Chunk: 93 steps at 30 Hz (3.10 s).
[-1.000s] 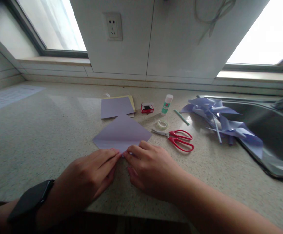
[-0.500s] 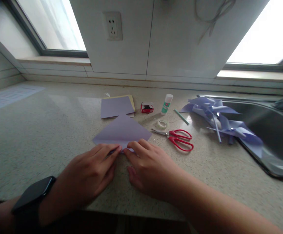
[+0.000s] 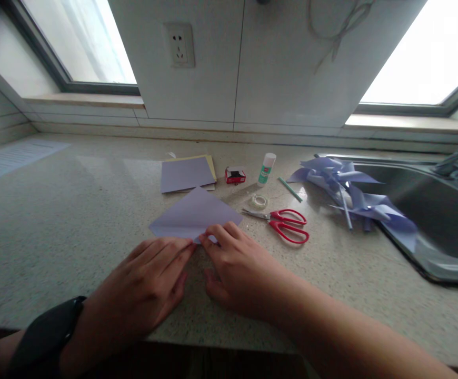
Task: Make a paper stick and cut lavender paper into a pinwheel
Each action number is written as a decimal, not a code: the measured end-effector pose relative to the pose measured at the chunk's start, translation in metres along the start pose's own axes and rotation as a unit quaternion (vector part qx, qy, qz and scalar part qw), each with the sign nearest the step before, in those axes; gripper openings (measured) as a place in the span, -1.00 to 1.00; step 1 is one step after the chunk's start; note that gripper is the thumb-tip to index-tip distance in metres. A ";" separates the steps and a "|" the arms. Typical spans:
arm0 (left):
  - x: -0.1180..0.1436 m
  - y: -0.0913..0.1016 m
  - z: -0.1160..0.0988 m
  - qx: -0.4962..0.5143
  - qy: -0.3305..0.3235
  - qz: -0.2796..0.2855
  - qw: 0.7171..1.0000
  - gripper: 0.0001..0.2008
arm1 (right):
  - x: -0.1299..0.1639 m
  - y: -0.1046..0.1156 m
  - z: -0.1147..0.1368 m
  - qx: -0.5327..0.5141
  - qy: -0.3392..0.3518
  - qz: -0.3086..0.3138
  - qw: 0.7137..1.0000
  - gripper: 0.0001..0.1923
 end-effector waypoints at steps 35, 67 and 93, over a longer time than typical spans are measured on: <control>-0.006 -0.004 0.008 0.039 0.035 0.045 0.998 -0.43 | -0.006 -0.001 -0.016 -0.001 -0.006 0.001 1.000 -0.37; -0.011 -0.002 0.014 0.083 0.066 0.077 0.991 -0.44 | -0.001 0.002 -0.013 -0.046 0.013 -0.003 0.999 -0.37; -0.014 -0.004 0.017 0.084 0.065 0.078 0.991 -0.38 | -0.003 -0.001 -0.017 -0.024 -0.007 -0.033 0.999 -0.43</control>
Point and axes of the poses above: each hand's wrist, its own x-axis away from the middle knuckle, its own y-axis out of the back of the hand, z = x × y, the point moved 1 cm from there along -x, towards the middle knuckle, and after that the axes turned 5 degrees about y, right-handed, at the moved point
